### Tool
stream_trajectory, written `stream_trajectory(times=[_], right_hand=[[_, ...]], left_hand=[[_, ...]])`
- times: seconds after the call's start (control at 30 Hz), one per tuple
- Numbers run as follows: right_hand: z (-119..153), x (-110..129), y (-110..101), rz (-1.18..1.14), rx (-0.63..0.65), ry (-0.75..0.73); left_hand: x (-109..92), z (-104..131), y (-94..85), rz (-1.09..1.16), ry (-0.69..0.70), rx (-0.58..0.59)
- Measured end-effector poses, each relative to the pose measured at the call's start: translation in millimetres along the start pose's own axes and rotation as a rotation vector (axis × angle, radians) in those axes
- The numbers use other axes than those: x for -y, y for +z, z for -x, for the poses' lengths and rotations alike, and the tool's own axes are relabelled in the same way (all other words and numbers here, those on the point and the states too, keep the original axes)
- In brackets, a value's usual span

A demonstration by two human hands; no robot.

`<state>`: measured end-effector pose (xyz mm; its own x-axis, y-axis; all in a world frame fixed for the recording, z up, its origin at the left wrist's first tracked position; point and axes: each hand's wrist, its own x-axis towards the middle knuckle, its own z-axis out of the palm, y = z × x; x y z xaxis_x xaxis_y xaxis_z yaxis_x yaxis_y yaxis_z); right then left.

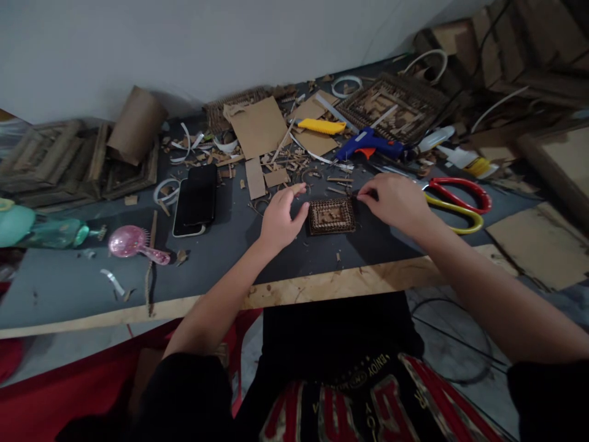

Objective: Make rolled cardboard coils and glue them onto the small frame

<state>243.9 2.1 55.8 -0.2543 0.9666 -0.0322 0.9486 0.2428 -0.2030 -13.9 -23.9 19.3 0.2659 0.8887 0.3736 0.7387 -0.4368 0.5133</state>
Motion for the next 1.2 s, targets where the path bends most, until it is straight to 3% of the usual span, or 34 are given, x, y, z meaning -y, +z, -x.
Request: stream_trajectory(times=[0.13,0.33,0.43,0.63,0.9,1.2], right_hand=[[-1.9,1.7,-3.3,0.024,0.05,0.021],[1.4,10.7,-5.5,-0.084,-0.037,0.148],[0.6,14.0,-10.2,-0.102,-0.016,0.161],[-6.8,11.7,-15.0,0.031,0.095,0.132],[-11.6,1.1,-18.4,0.094,0.104,0.01],[-15.7,5.5,-29.3,0.247,0.155,-0.12]], left_hand=[[3.6,4.8,3.5,0.018,-0.006,-0.035],[9.3,7.9,6.2,0.039,0.005,-0.032],[11.9,7.1,7.2,0.062,-0.027,-0.02],[14.2,6.1,8.7,0.13,-0.023,-0.056],[15.3,7.0,13.6,0.168,0.043,-0.145],[16.0,5.6,8.8,0.348,0.045,-0.146]])
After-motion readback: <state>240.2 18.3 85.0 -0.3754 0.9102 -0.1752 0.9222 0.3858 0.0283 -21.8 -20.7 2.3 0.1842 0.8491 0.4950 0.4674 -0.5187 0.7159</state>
